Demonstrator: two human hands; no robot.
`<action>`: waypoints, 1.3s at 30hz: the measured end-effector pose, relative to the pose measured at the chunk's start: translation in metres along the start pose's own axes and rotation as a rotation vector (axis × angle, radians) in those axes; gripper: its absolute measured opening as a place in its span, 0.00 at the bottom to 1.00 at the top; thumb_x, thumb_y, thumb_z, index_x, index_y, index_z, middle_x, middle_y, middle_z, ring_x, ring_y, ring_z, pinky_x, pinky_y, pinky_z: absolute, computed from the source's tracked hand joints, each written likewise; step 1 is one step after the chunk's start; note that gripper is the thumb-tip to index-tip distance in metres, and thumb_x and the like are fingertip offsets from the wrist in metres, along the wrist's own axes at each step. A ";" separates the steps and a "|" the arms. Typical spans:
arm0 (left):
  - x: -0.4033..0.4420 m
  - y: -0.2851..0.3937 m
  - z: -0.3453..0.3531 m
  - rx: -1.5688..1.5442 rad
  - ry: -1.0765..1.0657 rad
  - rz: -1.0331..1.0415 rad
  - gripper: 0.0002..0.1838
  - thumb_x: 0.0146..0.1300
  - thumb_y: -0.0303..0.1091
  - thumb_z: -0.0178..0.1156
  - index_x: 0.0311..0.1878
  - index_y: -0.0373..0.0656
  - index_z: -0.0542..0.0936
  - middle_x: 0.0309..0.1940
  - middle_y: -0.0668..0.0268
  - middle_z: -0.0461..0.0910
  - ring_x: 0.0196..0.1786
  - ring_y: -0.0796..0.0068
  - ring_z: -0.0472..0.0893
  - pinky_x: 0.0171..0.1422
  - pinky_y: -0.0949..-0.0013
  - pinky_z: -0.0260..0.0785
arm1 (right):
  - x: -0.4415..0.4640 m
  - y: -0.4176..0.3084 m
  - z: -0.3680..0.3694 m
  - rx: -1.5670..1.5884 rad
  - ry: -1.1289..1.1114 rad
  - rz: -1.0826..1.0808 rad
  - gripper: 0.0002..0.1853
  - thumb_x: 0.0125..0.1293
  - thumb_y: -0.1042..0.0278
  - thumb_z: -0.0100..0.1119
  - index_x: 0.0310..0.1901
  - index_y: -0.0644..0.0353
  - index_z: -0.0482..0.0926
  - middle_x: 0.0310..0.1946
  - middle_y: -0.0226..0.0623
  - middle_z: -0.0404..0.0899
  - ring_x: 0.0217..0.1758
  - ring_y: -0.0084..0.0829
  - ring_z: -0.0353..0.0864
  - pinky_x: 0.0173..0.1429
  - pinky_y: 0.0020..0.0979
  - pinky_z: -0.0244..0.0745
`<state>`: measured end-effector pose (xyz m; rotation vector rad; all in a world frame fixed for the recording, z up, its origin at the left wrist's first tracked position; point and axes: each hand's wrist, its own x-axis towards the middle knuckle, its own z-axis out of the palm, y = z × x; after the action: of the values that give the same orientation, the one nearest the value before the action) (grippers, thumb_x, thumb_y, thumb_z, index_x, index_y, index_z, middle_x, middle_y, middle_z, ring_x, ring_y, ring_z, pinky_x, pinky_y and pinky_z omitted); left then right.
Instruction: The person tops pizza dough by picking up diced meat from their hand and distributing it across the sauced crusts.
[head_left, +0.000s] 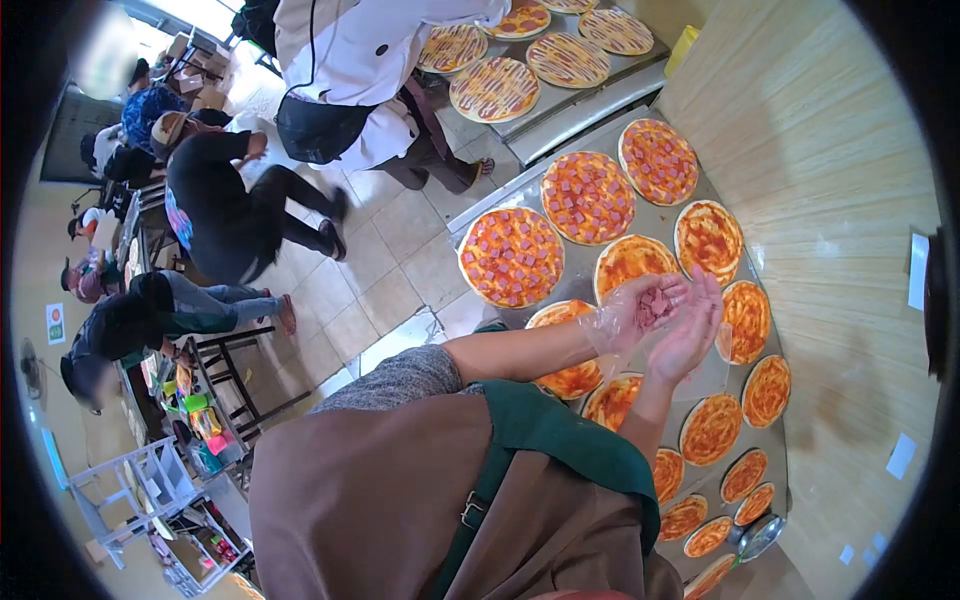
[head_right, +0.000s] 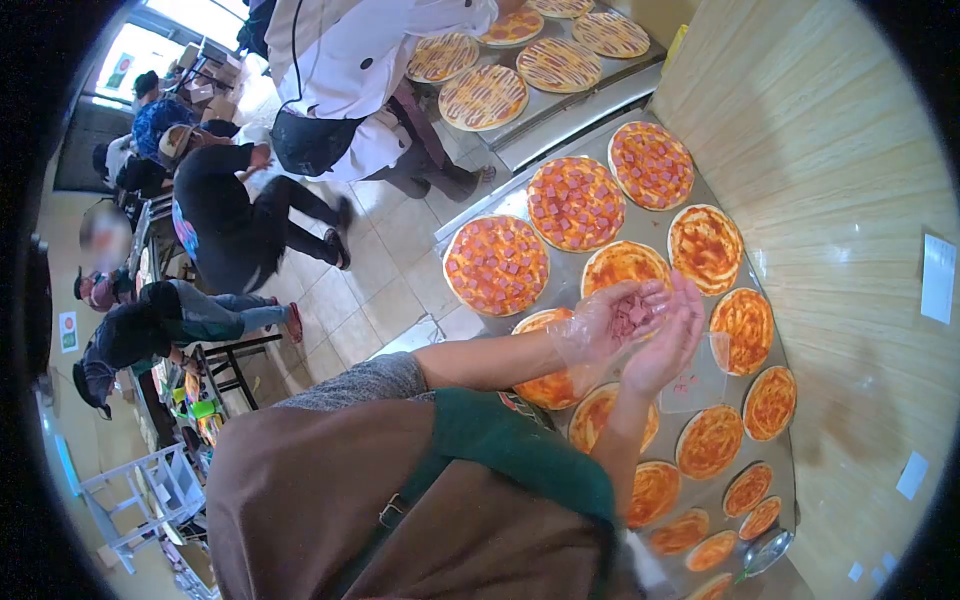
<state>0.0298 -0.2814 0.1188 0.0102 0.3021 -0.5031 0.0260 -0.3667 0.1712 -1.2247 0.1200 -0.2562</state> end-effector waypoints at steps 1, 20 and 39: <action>0.002 0.001 0.000 -0.007 0.016 0.002 0.16 0.76 0.41 0.51 0.57 0.42 0.78 0.52 0.63 0.82 0.56 0.69 0.81 0.66 0.66 0.73 | 0.005 0.001 -0.010 -0.099 0.021 0.026 0.21 0.77 0.63 0.49 0.64 0.66 0.70 0.64 0.47 0.75 0.63 0.31 0.73 0.66 0.33 0.69; 0.037 0.012 0.010 0.134 -0.052 0.037 0.27 0.77 0.42 0.46 0.72 0.37 0.66 0.70 0.55 0.70 0.73 0.59 0.69 0.78 0.57 0.60 | 0.009 -0.005 -0.027 -0.853 -0.006 -0.134 0.15 0.62 0.72 0.71 0.50 0.60 0.83 0.38 0.29 0.83 0.37 0.19 0.79 0.39 0.22 0.72; 0.063 0.015 -0.019 0.151 0.186 -0.065 0.19 0.77 0.36 0.49 0.64 0.37 0.75 0.61 0.58 0.80 0.63 0.67 0.79 0.69 0.64 0.72 | 0.054 0.035 -0.094 -0.008 0.001 0.500 0.14 0.67 0.74 0.64 0.53 0.66 0.78 0.48 0.40 0.84 0.47 0.27 0.85 0.49 0.25 0.80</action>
<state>0.0842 -0.2961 0.0811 0.1950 0.4471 -0.5894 0.0613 -0.4554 0.1088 -1.1625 0.4210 0.1796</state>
